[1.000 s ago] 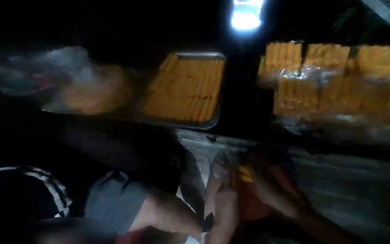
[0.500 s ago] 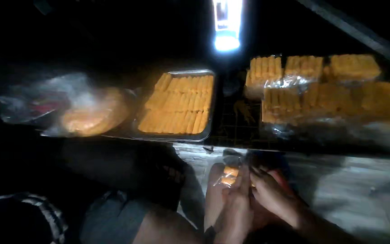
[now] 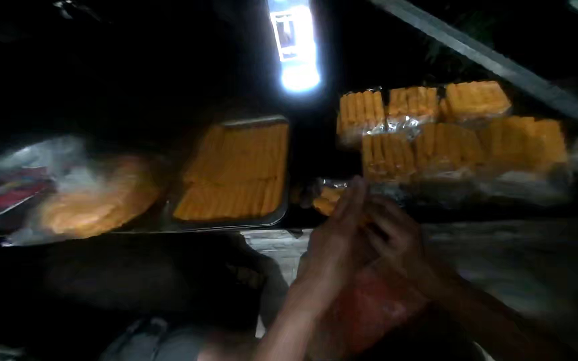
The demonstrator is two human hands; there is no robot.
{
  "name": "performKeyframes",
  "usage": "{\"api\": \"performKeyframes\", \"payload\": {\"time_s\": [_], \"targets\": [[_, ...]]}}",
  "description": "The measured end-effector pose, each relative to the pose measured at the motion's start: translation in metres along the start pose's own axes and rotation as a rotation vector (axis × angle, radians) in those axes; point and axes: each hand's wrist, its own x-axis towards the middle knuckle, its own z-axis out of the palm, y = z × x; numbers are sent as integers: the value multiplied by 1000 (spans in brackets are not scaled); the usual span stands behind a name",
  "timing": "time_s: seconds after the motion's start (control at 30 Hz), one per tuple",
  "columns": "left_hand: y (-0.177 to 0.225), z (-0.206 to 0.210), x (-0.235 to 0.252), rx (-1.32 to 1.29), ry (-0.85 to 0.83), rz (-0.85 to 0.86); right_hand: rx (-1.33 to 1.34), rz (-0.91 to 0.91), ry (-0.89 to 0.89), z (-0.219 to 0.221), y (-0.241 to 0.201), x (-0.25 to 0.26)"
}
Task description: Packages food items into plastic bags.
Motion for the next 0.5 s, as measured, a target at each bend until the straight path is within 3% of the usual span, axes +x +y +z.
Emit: {"api": "performKeyframes", "payload": {"time_s": [0.1, 0.27, 0.5], "targets": [[-25, 12, 10, 68, -28, 22, -61, -44, 73, 26, 24, 10], [-55, 32, -11, 87, -170, -111, 13, 133, -116, 44, 32, 1], [-59, 36, -17, 55, -187, -83, 130, 138, -77, 47, 30, -9]]}}
